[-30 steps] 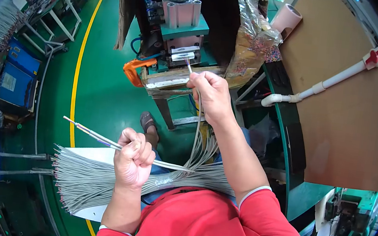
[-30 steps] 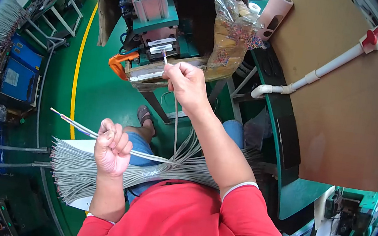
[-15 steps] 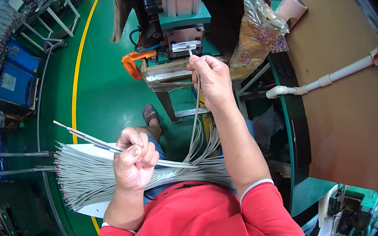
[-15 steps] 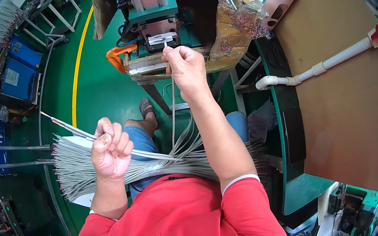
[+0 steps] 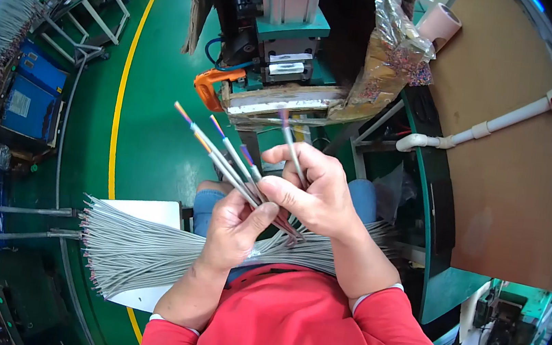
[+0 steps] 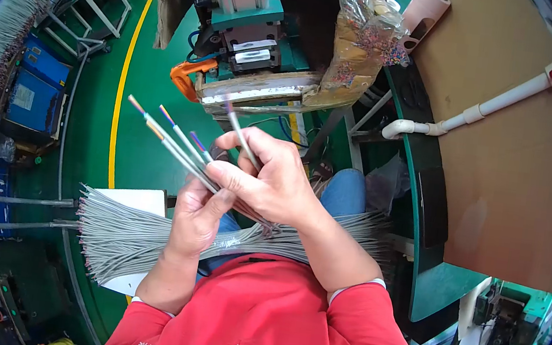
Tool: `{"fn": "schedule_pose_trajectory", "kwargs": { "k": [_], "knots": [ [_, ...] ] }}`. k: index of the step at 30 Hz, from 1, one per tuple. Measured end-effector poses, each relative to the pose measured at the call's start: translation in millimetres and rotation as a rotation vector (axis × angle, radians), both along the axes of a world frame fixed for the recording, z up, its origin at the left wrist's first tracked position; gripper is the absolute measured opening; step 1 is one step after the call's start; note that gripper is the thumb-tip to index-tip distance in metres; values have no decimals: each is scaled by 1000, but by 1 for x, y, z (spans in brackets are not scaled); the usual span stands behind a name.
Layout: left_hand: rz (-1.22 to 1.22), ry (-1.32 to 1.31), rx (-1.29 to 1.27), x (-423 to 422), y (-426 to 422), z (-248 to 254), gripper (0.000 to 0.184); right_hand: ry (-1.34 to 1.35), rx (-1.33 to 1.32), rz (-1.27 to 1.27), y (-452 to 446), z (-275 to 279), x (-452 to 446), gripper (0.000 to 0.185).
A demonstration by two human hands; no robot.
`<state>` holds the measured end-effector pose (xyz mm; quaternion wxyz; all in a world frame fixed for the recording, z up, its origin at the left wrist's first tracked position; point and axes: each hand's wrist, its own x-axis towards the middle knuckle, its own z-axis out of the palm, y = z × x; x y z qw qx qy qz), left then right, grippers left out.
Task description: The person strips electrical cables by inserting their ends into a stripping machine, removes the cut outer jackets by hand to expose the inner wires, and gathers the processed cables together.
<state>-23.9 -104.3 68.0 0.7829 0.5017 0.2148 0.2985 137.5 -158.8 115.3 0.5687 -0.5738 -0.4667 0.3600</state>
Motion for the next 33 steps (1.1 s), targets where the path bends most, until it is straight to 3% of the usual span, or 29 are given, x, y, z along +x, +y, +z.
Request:
{"fn": "schedule_pose_trajectory", "kwargs": {
  "k": [4, 8, 15, 21, 24, 27, 31, 33],
  "knots": [
    [-43, -15, 85, 5, -4, 3, 20, -311, 286, -96, 7, -3, -6, 15],
    [42, -14, 37, 1, -5, 0, 17, -349, 263, -34, 1, -19, -5, 14],
    [244, -115, -200, -5, 9, 3, 17, -256, 54, -52, -12, -15, -12, 14],
    [136, -119, -203, -9, 17, 2, 19, -288, 103, 16, -10, -24, -16, 14],
    [138, -144, -233, -10, 20, 1, 19, -33, -37, 156, -12, -28, -14, 16],
    [138, -162, -269, -11, 21, 4, 19, -182, -10, 79, -11, -24, -14, 17],
    [152, -208, -190, -13, 21, 7, 23, -240, -28, -31, -11, -24, -17, 20],
    [37, -46, 568, -18, 27, 8, 29, -233, -47, -65, -10, -25, -18, 21]
  ]
}}
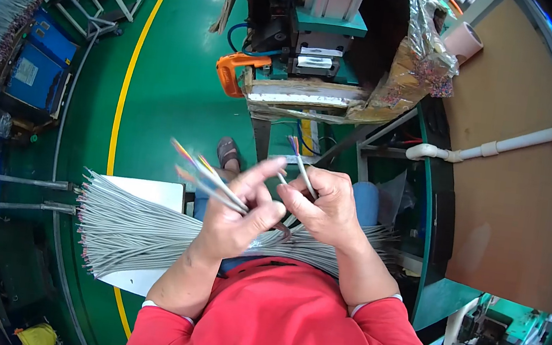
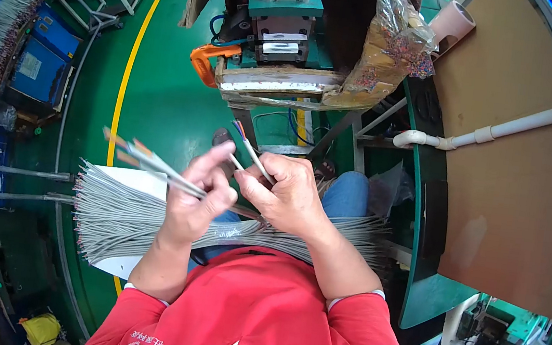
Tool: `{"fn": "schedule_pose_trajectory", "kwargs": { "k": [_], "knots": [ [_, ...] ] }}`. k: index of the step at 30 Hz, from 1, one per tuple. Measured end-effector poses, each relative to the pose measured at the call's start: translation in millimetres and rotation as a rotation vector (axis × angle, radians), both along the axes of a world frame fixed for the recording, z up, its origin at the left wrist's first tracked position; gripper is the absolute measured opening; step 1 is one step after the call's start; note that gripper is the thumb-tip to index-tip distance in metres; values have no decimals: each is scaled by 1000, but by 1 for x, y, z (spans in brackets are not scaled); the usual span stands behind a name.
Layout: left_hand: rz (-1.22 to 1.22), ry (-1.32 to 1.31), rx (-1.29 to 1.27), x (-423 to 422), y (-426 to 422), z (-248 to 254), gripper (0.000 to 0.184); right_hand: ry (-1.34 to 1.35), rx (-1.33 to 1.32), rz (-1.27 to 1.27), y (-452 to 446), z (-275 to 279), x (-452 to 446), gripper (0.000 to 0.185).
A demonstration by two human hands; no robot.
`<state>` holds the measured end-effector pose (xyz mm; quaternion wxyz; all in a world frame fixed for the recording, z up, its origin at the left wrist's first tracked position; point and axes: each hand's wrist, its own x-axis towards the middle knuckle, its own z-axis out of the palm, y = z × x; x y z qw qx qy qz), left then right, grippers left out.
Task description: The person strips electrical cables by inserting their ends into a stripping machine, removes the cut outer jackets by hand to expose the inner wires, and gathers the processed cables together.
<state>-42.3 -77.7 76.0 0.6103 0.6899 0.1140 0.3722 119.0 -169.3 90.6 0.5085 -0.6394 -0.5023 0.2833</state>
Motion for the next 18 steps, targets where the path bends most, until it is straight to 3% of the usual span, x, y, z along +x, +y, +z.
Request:
{"fn": "schedule_pose_trajectory", "kwargs": {
  "k": [1, 6, 9, 10, 13, 18],
  "knots": [
    [-22, 103, 378, -1, 2, 0, 31, 33, -6, -4, 1, 0, 0, 21],
    [84, -9, 447, 7, 3, -2, 34, 132, -36, 99, -3, 2, 3, 20],
    [273, 141, -413, 11, 4, 6, 30, 146, -37, 175, -5, 3, 0, 19],
    [279, 142, -413, 11, 6, 6, 30, 142, -26, 187, -5, 4, -1, 19],
    [218, -56, -826, 12, 11, 3, 28, 138, -19, 204, -6, 3, 0, 18],
    [100, -13, -941, 9, 12, 3, 25, 157, -26, 221, -6, -2, 1, 19]
  ]
}}
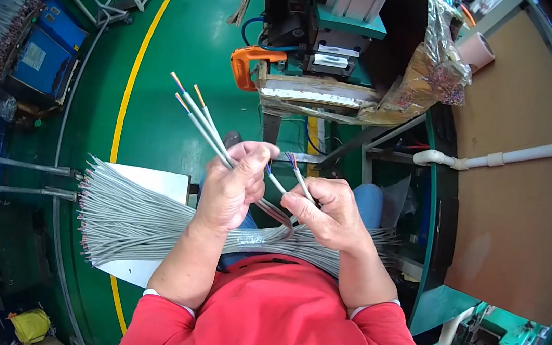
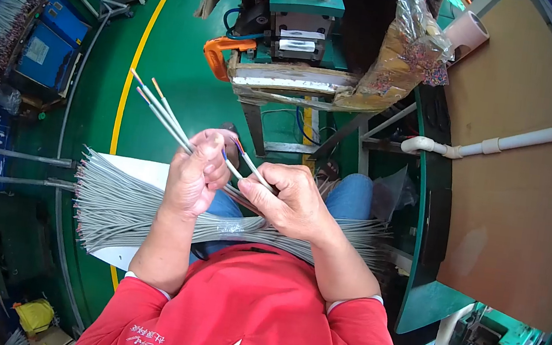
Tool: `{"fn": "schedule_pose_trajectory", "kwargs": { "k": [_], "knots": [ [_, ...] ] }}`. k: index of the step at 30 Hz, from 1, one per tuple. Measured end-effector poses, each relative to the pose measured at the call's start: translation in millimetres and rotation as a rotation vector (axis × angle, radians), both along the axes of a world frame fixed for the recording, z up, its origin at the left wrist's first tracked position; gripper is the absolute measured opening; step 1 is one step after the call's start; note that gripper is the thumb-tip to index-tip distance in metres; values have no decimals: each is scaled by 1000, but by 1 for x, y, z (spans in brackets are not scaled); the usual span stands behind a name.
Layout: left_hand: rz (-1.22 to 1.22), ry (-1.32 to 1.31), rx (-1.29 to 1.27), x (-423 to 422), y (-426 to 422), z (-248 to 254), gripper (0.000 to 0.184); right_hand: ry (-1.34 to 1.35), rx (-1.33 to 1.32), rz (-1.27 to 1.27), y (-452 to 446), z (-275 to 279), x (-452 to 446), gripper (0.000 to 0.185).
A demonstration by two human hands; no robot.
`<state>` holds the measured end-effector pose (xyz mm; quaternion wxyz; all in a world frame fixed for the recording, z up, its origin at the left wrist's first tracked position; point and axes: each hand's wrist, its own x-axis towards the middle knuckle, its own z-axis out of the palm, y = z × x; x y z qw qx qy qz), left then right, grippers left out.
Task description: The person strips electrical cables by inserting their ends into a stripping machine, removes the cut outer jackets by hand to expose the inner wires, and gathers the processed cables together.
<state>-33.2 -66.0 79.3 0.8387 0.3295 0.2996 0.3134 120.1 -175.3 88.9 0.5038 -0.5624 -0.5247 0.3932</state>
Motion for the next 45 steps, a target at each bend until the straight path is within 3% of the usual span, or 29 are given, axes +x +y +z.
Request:
{"fn": "schedule_pose_trajectory", "kwargs": {
  "k": [8, 11, 19, 24, 27, 32, 36, 45],
  "knots": [
    [15, -267, 4, -5, -6, -14, 19, 166, -88, 33, 0, 1, 3, 23],
    [-166, -300, 20, -8, -9, -15, 22, 197, -84, 46, -1, 0, 2, 24],
    [-87, -55, 66, -7, -11, -13, 12, 99, -42, 39, -2, 1, 4, 22],
    [-52, -88, 105, -6, -13, -13, 12, -26, 27, 22, -2, 1, 2, 19],
    [72, -254, 45, 1, -20, -18, 14, -86, 71, -7, 0, -4, -8, 17],
    [98, -231, 6, 2, -22, -14, 16, -125, 80, -17, -1, -1, -6, 15],
    [-28, -186, 38, -1, -17, -11, 11, -135, 88, -25, 1, 3, -3, 15],
    [71, -201, -28, 4, -17, -18, 12, -145, 120, -20, 4, -3, -7, 19]
  ]
}}
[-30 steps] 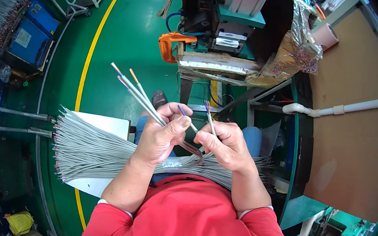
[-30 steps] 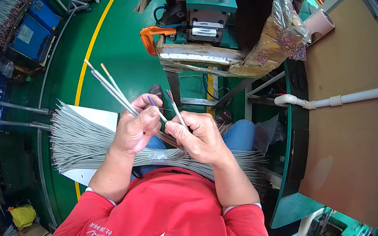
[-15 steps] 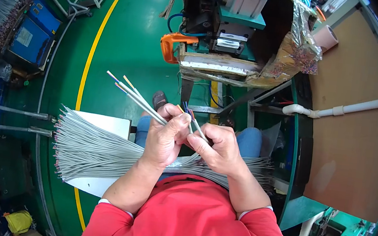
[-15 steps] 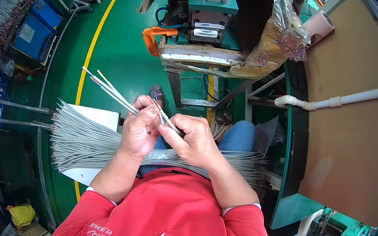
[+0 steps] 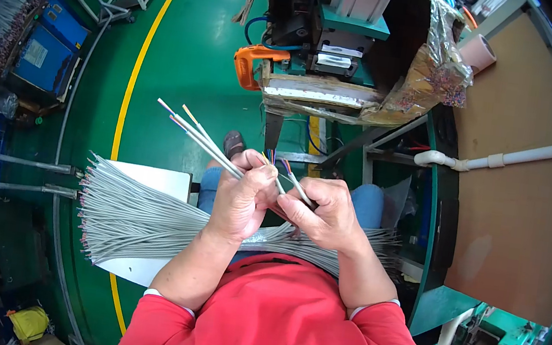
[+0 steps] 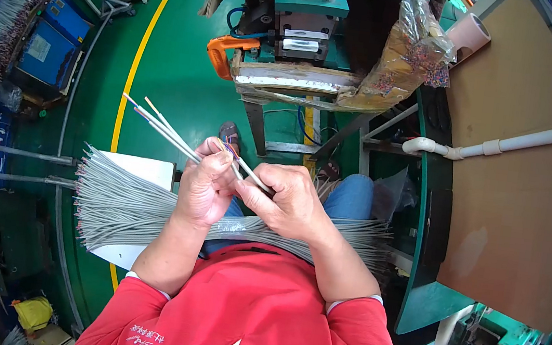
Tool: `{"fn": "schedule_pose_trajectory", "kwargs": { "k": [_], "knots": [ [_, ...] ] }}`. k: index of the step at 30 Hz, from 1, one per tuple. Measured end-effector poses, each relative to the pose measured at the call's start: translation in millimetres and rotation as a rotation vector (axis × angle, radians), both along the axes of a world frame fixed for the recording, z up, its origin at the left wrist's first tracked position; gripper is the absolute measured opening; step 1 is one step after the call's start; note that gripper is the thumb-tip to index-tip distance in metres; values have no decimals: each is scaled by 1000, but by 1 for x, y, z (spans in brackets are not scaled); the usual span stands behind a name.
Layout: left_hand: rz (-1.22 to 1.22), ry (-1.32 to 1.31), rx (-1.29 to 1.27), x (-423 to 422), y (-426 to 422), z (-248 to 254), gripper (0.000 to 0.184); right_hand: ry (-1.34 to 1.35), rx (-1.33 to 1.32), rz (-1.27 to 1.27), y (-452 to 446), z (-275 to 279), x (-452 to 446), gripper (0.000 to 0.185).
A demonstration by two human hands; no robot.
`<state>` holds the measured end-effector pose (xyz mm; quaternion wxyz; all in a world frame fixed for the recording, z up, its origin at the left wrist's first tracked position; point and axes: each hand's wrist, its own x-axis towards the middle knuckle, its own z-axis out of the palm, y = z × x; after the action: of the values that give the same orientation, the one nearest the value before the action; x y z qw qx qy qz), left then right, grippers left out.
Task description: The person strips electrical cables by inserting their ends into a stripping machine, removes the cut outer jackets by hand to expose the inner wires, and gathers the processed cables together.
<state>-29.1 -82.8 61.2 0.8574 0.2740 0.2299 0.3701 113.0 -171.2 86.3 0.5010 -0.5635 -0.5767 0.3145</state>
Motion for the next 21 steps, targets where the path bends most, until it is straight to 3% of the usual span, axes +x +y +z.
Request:
{"fn": "schedule_pose_trajectory", "kwargs": {
  "k": [3, 6, 9, 12, 21],
  "knots": [
    [41, 49, 25, -3, 9, 2, 13, 34, 2, 65, -5, 3, 5, 19],
    [158, -115, -73, -10, 31, 10, 14, 89, -14, 25, -2, 11, 12, 18],
    [64, -107, -18, -4, 15, 13, 15, 172, -36, -143, 7, 20, 29, 16],
    [-4, -138, 7, -7, 4, 17, 14, 420, -62, -305, 35, 15, 42, 20],
    [-155, -297, 129, -31, -12, 47, 14, 646, 5, -416, 61, -1, 69, 22]
  ]
}}
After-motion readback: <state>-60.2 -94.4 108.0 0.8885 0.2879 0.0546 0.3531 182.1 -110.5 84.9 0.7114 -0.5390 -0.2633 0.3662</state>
